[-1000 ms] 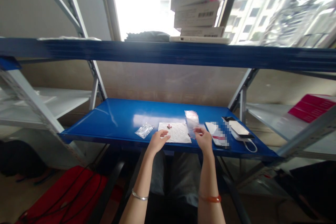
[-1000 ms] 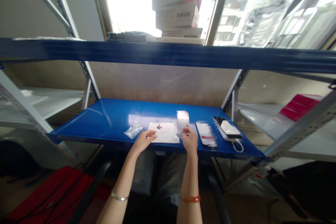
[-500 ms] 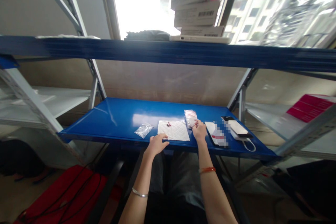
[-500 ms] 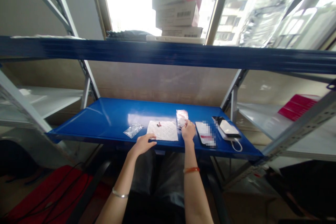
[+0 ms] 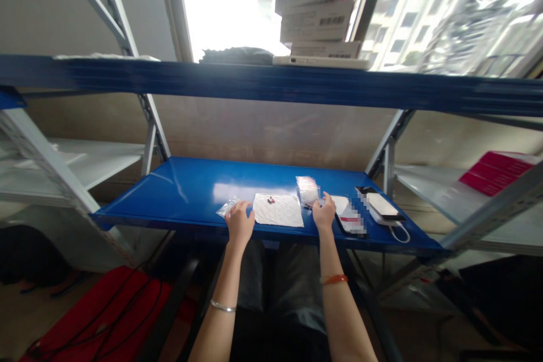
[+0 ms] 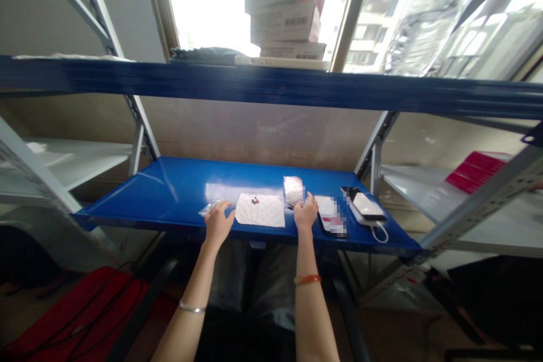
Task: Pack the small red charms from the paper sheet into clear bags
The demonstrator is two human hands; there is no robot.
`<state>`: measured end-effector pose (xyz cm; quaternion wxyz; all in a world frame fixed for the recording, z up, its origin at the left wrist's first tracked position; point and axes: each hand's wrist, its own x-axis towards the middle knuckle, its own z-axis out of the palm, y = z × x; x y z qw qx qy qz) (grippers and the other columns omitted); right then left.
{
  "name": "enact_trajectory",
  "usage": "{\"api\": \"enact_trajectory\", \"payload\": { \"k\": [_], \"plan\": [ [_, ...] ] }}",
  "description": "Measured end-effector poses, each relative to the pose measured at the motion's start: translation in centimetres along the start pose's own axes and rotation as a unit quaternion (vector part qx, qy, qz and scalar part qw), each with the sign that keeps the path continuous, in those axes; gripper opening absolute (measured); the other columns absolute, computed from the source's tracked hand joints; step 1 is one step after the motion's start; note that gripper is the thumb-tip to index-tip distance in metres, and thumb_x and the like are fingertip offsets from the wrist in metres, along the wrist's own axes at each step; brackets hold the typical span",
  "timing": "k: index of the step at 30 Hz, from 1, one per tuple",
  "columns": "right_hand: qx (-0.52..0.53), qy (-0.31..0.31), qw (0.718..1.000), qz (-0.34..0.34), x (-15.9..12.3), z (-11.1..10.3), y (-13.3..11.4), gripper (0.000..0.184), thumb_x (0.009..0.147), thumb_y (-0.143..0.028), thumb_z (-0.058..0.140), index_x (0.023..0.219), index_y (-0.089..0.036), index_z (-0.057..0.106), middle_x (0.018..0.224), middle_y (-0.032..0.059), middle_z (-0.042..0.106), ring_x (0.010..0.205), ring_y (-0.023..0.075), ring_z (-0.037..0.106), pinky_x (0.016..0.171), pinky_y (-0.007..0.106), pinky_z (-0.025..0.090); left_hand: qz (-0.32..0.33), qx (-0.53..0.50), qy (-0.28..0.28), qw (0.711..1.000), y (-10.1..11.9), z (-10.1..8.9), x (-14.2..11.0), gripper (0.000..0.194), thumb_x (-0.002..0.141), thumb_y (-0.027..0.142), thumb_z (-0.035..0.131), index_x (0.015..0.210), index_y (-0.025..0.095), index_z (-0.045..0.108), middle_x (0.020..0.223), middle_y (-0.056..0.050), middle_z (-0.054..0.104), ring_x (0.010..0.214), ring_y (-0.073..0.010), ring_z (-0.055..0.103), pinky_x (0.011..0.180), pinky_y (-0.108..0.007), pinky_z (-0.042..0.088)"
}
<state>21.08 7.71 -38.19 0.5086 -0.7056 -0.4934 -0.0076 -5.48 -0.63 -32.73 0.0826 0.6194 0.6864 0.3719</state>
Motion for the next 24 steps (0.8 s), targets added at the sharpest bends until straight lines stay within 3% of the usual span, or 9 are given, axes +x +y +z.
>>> {"api": "enact_trajectory", "payload": {
  "k": [3,6,9,13,17,24],
  "plan": [
    [0.000,0.002,1.000,-0.004,-0.3,0.0,0.1,0.049,0.070,-0.025,0.043,0.115,-0.008,0.054,0.111,0.0192,0.059,0.106,0.0291,0.051,0.095,0.041,0.034,-0.073,0.073,0.070,0.992,-1.2,-0.1,0.2,0.038,0.080,0.025,0.055,0.116,0.015,0.058,0.133,-0.016,0.050,0.126,-0.0278,0.041,0.103,-0.047,0.030],
    [-0.004,0.009,1.000,-0.013,-0.7,-0.1,0.0,0.050,0.071,-0.027,0.043,0.116,-0.007,0.053,0.112,0.0191,0.059,0.106,0.0291,0.051,0.096,0.042,0.034,-0.108,0.112,0.077,0.985,-2.9,0.4,0.4,0.055,0.079,0.033,0.056,0.128,0.011,0.047,0.140,-0.021,0.039,0.133,-0.0299,0.031,0.104,-0.049,0.026],
    [-0.002,0.027,1.000,-0.011,-1.3,-0.3,-0.4,0.050,0.071,-0.027,0.043,0.115,-0.006,0.054,0.112,0.0197,0.059,0.105,0.0293,0.051,0.095,0.042,0.035,-0.130,0.115,0.078,0.982,-4.1,1.3,0.4,0.062,0.080,0.040,0.055,0.133,0.009,0.041,0.139,-0.021,0.040,0.133,-0.0299,0.031,0.106,-0.051,0.023],
    [0.005,0.058,0.998,0.016,-2.6,-0.8,-1.2,0.049,0.071,-0.029,0.042,0.111,-0.005,0.057,0.107,0.0198,0.061,0.102,0.0298,0.052,0.093,0.042,0.037,-0.137,0.111,0.099,0.979,-4.1,1.9,0.3,0.054,0.082,0.036,0.052,0.129,0.012,0.045,0.131,-0.018,0.051,0.130,-0.0288,0.036,0.104,-0.050,0.024],
    [0.009,0.079,0.996,0.033,-4.7,-1.5,-2.1,0.048,0.071,-0.031,0.042,0.110,-0.008,0.058,0.107,0.0187,0.060,0.102,0.0300,0.051,0.093,0.042,0.037,-0.132,0.097,0.116,0.980,-3.6,1.3,0.2,0.042,0.081,0.030,0.054,0.120,0.014,0.054,0.121,-0.016,0.059,0.123,-0.0273,0.044,0.100,-0.045,0.031],
    [0.042,0.051,0.997,0.038,-6.5,-2.6,-3.2,0.040,0.073,-0.030,0.043,0.104,-0.014,0.062,0.105,0.0153,0.062,0.098,0.0284,0.054,0.087,0.040,0.041,-0.115,-0.019,0.111,0.987,-4.0,0.0,0.4,0.031,0.078,0.017,0.052,0.108,0.019,0.061,0.104,-0.010,0.068,0.104,-0.0267,0.058,0.092,-0.042,0.040]
  ]
}}
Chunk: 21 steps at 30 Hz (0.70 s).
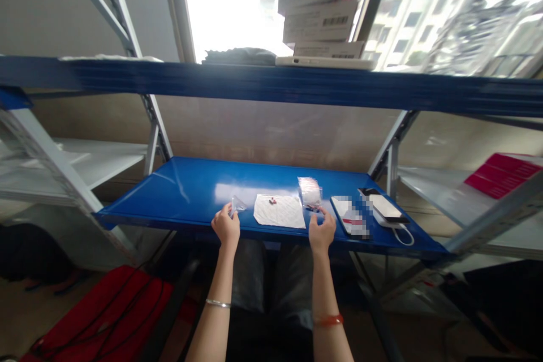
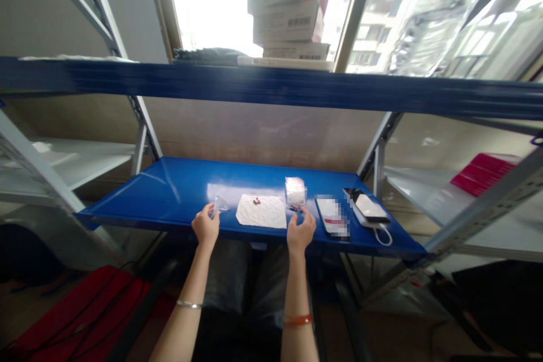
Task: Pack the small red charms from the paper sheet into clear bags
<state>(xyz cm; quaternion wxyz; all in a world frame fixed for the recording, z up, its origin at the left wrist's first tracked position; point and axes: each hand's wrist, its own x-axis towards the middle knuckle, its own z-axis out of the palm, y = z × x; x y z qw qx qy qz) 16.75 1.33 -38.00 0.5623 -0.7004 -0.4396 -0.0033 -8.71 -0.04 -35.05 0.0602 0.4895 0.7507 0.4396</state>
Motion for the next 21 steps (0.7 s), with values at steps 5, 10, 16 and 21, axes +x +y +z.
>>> {"api": "enact_trajectory", "payload": {
  "k": [5,10,16,21],
  "plan": [
    [0.093,-0.059,0.993,0.039,0.1,-0.7,-2.1,0.037,0.074,-0.036,0.047,0.094,-0.012,0.066,0.098,0.0158,0.065,0.085,0.0257,0.059,0.080,0.039,0.045,0.021,-0.204,-0.074,0.976,1.2,-0.1,0.4,0.033,0.075,0.019,0.056,0.107,0.013,0.061,0.098,-0.011,0.069,0.089,-0.0190,0.064,0.084,-0.031,0.048],
    [0.235,-0.326,0.915,0.034,-0.6,-2.6,-6.5,0.045,0.074,-0.051,0.054,0.095,-0.014,0.067,0.089,0.0104,0.068,0.078,0.0225,0.063,0.060,0.030,0.047,0.129,-0.271,-0.243,0.922,4.0,-1.2,-0.6,0.031,0.076,0.023,0.059,0.105,0.016,0.064,0.094,-0.007,0.070,0.086,-0.0164,0.065,0.080,-0.028,0.050],
    [0.269,-0.429,0.861,0.036,-1.4,-3.9,-8.7,0.036,0.070,-0.048,0.063,0.082,-0.014,0.067,0.069,0.0050,0.066,0.063,0.0170,0.061,0.047,0.023,0.042,0.204,-0.279,-0.269,0.899,5.8,-2.1,-2.0,0.029,0.079,0.016,0.055,0.106,0.017,0.064,0.102,-0.006,0.069,0.093,-0.0165,0.064,0.088,-0.030,0.048],
    [0.272,-0.436,0.856,0.055,-1.4,-4.1,-8.4,0.032,0.069,-0.043,0.063,0.081,-0.014,0.068,0.069,0.0058,0.067,0.059,0.0156,0.061,0.041,0.020,0.040,0.247,-0.227,-0.206,0.919,6.7,-3.1,-2.2,0.031,0.077,0.015,0.058,0.108,0.021,0.064,0.120,-0.005,0.062,0.111,-0.0189,0.056,0.100,-0.035,0.041]
  ]
}}
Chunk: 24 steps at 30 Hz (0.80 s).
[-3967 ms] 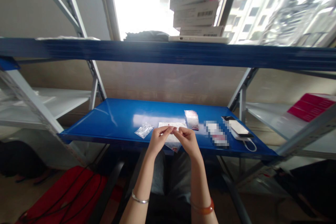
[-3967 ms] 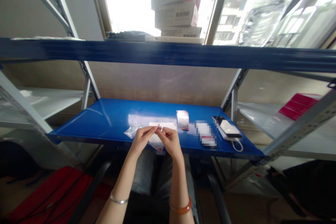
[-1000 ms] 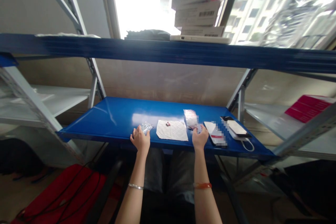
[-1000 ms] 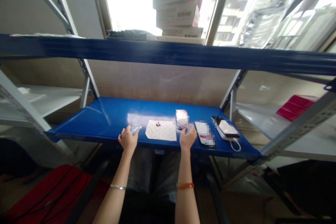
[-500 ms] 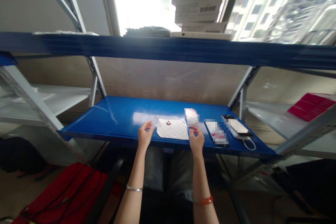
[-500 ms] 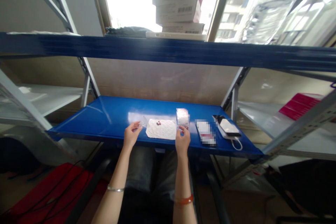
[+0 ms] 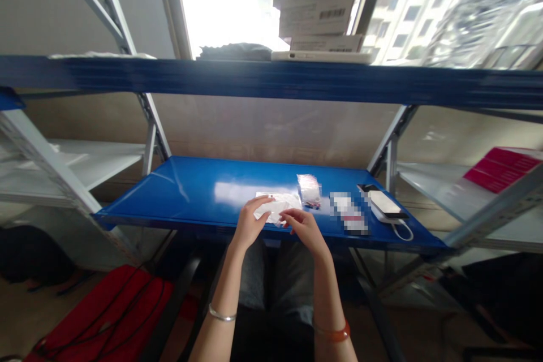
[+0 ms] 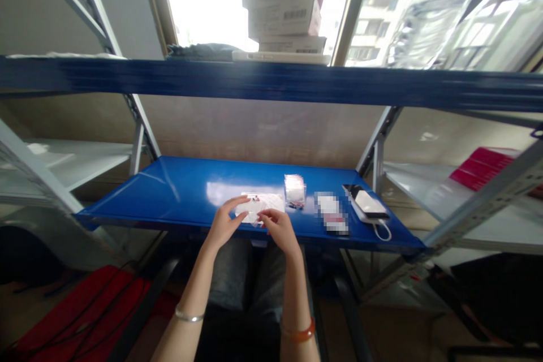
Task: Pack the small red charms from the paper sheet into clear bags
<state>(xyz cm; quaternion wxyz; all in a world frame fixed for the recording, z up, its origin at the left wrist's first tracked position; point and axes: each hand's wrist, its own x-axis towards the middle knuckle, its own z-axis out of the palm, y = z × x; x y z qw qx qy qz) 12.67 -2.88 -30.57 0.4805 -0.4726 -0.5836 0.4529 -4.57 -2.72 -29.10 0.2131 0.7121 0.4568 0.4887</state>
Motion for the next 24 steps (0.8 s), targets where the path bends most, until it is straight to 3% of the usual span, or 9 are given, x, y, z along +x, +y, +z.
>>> {"api": "enact_trajectory", "payload": {
  "k": [3,9,18,24],
  "plan": [
    [0.017,0.005,1.000,0.003,-0.2,0.1,-0.5,0.032,0.069,-0.044,0.063,0.081,-0.015,0.069,0.074,0.0072,0.069,0.057,0.0146,0.060,0.041,0.020,0.040,0.014,0.060,0.047,0.997,1.1,-0.2,0.0,0.028,0.076,0.018,0.062,0.103,0.024,0.066,0.129,-0.004,0.055,0.119,-0.0210,0.049,0.104,-0.038,0.037],
    [0.039,0.029,0.999,-0.012,-0.5,0.5,-1.6,0.036,0.069,-0.048,0.063,0.084,-0.016,0.070,0.079,0.0070,0.069,0.060,0.0161,0.062,0.044,0.022,0.042,0.016,-0.008,0.012,1.000,2.3,0.6,-0.3,0.016,0.078,0.023,0.061,0.092,0.020,0.069,0.095,-0.004,0.072,0.093,-0.0192,0.065,0.088,-0.032,0.048],
    [0.048,0.022,0.998,-0.016,-0.8,0.5,-1.9,0.035,0.069,-0.047,0.063,0.085,-0.016,0.070,0.077,0.0068,0.070,0.061,0.0168,0.062,0.046,0.022,0.041,-0.005,-0.055,0.003,0.998,2.7,0.9,-0.4,0.019,0.080,0.022,0.059,0.095,0.019,0.069,0.098,-0.005,0.071,0.093,-0.0189,0.066,0.087,-0.031,0.051],
    [0.032,0.017,0.999,-0.025,-0.9,0.3,-2.0,0.035,0.071,-0.047,0.062,0.086,-0.016,0.070,0.076,0.0060,0.070,0.062,0.0171,0.062,0.046,0.022,0.041,-0.003,-0.063,-0.005,0.998,2.5,1.1,-0.6,0.025,0.078,0.021,0.061,0.101,0.018,0.067,0.104,-0.006,0.070,0.101,-0.0194,0.063,0.094,-0.031,0.047]
  ]
}}
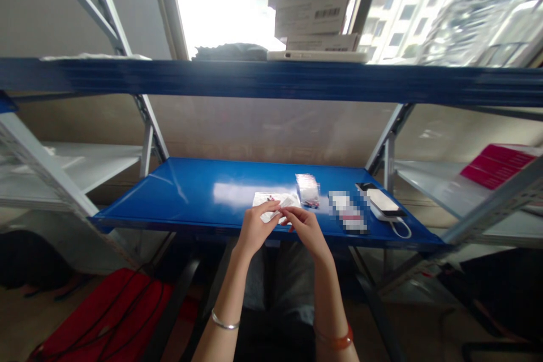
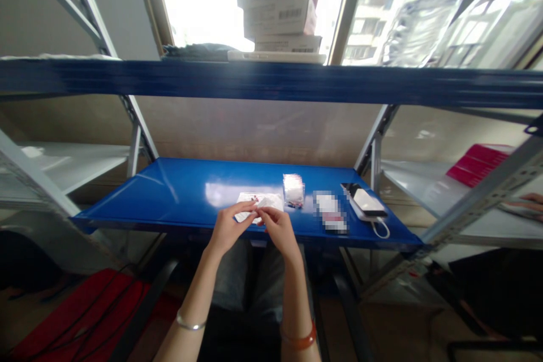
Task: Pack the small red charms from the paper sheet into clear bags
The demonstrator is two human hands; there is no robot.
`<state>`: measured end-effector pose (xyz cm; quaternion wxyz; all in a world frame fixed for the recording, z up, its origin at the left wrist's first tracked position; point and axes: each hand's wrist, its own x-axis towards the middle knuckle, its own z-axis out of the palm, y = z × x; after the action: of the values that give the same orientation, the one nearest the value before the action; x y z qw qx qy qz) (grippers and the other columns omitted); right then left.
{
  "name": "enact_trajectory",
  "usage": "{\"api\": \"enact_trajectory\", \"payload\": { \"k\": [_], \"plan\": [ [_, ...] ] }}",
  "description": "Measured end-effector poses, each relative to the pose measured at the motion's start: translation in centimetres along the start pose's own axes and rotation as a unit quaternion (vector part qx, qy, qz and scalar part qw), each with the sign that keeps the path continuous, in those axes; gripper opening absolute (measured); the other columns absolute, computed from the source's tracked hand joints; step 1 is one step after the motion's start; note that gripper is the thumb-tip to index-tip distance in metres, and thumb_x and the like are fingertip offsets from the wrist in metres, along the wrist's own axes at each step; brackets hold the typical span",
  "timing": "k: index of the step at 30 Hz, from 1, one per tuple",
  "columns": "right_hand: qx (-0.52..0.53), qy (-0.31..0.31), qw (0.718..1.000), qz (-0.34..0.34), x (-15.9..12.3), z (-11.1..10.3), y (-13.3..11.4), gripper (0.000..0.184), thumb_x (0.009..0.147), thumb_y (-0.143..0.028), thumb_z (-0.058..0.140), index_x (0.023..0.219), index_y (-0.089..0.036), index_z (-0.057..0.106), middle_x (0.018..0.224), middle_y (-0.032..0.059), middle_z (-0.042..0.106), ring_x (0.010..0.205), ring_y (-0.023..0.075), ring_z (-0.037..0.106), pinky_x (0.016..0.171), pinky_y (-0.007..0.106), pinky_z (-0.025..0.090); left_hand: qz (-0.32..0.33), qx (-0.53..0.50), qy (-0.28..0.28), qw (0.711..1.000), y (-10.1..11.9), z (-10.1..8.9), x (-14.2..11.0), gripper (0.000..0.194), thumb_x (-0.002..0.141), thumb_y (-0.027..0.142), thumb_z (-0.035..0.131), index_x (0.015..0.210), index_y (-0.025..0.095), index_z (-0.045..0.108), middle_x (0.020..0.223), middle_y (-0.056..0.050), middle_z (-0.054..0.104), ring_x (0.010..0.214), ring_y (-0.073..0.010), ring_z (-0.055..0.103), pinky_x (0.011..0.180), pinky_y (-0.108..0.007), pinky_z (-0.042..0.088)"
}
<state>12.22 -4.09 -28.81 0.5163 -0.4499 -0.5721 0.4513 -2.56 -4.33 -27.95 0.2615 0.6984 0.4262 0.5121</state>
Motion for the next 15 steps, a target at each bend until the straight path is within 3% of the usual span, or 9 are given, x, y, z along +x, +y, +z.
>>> {"api": "enact_trajectory", "payload": {
  "k": [10,15],
  "plan": [
    [-0.014,-0.010,1.000,-0.009,-0.05,0.17,-0.46,0.025,0.071,-0.042,0.062,0.074,-0.017,0.066,0.066,0.0023,0.065,0.062,0.0163,0.061,0.051,0.024,0.042,0.002,-0.001,-0.010,1.000,0.20,0.02,0.17,0.026,0.079,0.018,0.057,0.104,0.018,0.066,0.102,-0.006,0.070,0.094,-0.0172,0.066,0.089,-0.029,0.049],
    [-0.024,-0.001,1.000,-0.020,-0.08,0.49,-0.58,0.019,0.073,-0.037,0.057,0.070,-0.019,0.059,0.065,-0.0002,0.062,0.062,0.0147,0.059,0.054,0.024,0.044,0.010,0.017,-0.034,0.999,0.15,-0.04,0.21,0.017,0.081,0.019,0.054,0.091,0.019,0.068,0.089,-0.002,0.071,0.083,-0.0158,0.065,0.078,-0.025,0.049]
  ]
}}
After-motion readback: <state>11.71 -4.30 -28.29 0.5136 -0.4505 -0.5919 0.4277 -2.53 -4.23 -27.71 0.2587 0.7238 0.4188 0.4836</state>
